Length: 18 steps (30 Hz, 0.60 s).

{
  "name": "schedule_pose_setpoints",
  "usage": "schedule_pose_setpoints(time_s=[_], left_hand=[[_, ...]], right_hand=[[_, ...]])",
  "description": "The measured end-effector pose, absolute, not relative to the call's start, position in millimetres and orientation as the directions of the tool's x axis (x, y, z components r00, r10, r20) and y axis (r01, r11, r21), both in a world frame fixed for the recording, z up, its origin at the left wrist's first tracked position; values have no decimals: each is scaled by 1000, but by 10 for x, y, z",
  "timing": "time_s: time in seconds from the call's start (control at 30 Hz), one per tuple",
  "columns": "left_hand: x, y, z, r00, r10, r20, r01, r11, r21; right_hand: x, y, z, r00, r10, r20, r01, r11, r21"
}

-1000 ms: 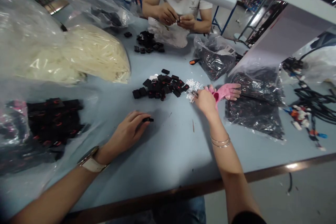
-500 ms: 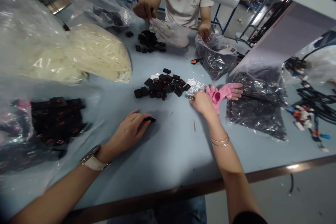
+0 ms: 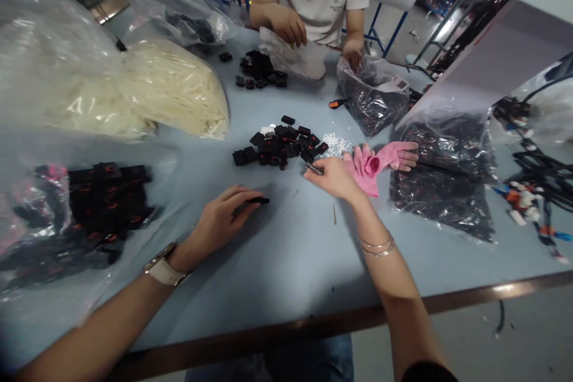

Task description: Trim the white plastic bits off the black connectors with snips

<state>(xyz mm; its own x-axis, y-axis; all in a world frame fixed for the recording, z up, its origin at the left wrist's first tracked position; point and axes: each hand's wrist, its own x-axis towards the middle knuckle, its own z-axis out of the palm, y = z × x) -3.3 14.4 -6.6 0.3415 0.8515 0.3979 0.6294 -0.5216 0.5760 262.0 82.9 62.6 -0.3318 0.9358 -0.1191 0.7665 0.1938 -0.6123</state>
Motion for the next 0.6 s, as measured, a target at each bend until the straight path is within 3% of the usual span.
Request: schedule_pose_setpoints(time_s=[0.07,0.2,0.6], left_hand=[[-42,156,-56,323,871,370,629,-490,604],[-54,167,-50,291,907,306,646,-422,636],[-35,144,-87,320,877,359,633,-480,607]], right_hand=[[2478,759,611,-390,915,-105,690,215,-691],[2205,616,570,-483,875,-43,636,317,-704],[1932,438,454,-571,818,-68,730,468,-499]])
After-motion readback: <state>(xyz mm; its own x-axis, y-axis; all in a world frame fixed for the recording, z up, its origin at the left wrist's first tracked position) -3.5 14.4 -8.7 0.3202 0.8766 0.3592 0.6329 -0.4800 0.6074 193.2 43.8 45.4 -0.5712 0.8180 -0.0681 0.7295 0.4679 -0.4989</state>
